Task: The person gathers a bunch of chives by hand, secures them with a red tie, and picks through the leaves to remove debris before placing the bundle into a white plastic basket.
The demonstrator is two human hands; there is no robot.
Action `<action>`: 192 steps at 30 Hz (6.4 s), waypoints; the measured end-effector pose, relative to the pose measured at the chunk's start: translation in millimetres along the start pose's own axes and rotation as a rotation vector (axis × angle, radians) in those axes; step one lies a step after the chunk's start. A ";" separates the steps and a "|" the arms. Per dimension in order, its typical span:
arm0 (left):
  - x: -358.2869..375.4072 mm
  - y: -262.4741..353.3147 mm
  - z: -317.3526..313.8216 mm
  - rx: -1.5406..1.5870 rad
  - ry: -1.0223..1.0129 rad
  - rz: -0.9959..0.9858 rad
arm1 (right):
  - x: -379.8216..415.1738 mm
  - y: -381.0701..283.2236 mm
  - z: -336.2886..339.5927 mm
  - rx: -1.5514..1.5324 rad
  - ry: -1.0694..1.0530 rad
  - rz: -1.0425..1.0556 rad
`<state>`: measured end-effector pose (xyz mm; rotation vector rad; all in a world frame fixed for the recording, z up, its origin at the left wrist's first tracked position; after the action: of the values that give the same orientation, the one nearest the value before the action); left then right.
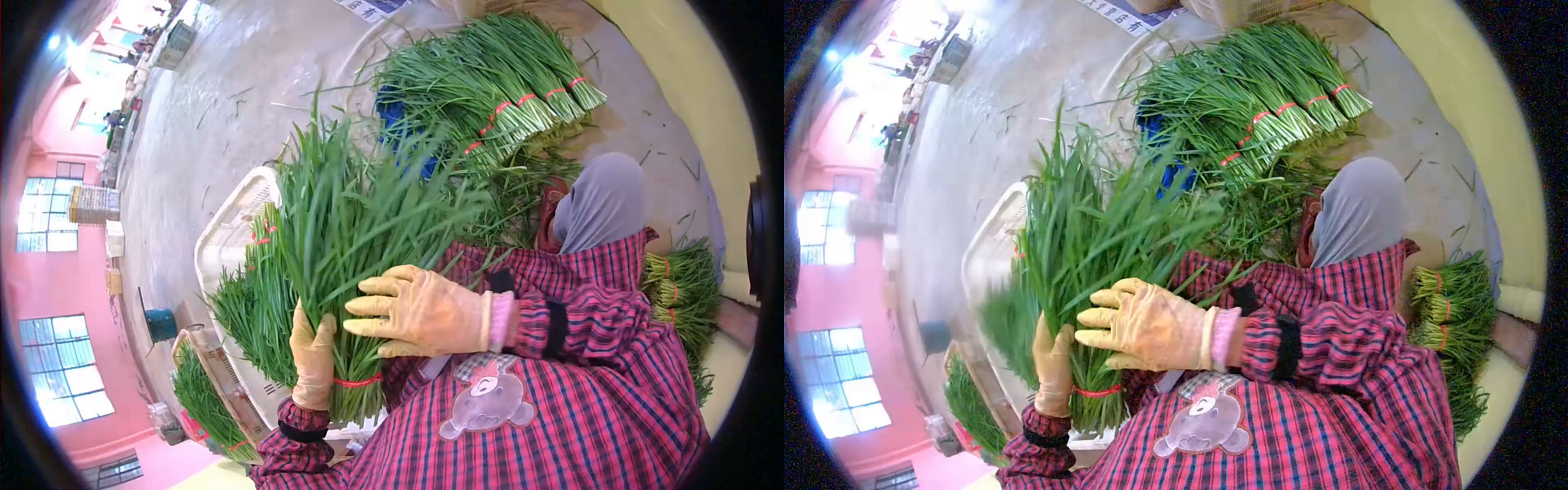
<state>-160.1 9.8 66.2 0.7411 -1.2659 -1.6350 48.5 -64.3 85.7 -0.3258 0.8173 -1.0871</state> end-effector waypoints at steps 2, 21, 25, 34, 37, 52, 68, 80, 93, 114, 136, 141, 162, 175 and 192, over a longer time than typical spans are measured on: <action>3.6 4.1 6.6 0.096 0.059 0.046 | 2.9 1.6 -8.8 0.033 -0.071 -0.028; 21.0 -35.7 20.8 0.297 0.263 0.186 | 22.5 73.3 53.8 -0.259 0.111 -0.438; 13.9 -18.0 10.8 0.309 0.213 0.141 | 14.3 58.4 76.5 -0.166 0.325 -0.479; 13.5 -20.5 9.1 0.315 0.231 0.148 | 0.0 29.4 15.1 -0.093 -0.089 -0.326; 15.2 -23.0 9.1 0.326 0.232 0.157 | 0.1 27.4 11.6 -0.020 -0.066 -0.337; 13.7 -14.4 6.1 0.270 0.231 0.135 | -10.8 38.0 -10.3 -0.041 -0.274 -0.548; 12.8 -17.1 4.5 0.316 0.212 0.124 | 1.8 67.9 66.6 -0.008 0.116 -0.386; 14.9 -23.6 7.4 0.302 0.213 0.143 | -18.3 43.4 -3.9 -0.175 -0.325 -0.450; 14.3 -17.6 5.8 0.303 0.190 0.141 | -15.0 43.9 -12.5 -0.029 -0.159 -0.495; -2.1 -6.0 3.6 0.117 -0.032 0.131 | -30.0 12.7 36.0 -0.054 0.104 -0.138; 13.5 -19.1 12.4 0.273 0.207 0.130 | -28.1 4.0 -25.8 0.170 -0.319 -0.348; 19.1 -18.6 14.2 0.278 0.261 0.170 | -2.1 9.0 -24.4 0.179 -0.348 -0.380; 14.9 -11.1 4.0 0.414 0.195 0.109 | -36.1 -5.0 -40.2 -0.279 -0.163 -0.349; 13.4 -14.9 4.9 0.446 0.186 0.128 | 9.7 39.6 59.0 -0.813 -0.168 -0.673; 11.5 -10.7 -5.2 0.423 0.186 0.107 | -15.0 -34.9 -57.4 -0.118 -0.412 -0.401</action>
<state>-163.5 -2.2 55.2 1.0360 -1.5047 -1.1924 -19.2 -58.6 74.7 -0.8102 0.4543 -1.2868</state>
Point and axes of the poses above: each hand's wrist, its own x-axis away from the middle knuckle, its own z-axis out of the back of the hand, y = z × x, the point moved 4 cm from there along -x, towards the middle knuckle, and after that the axes turned 11 degrees about -z, right-handed, at the moved point
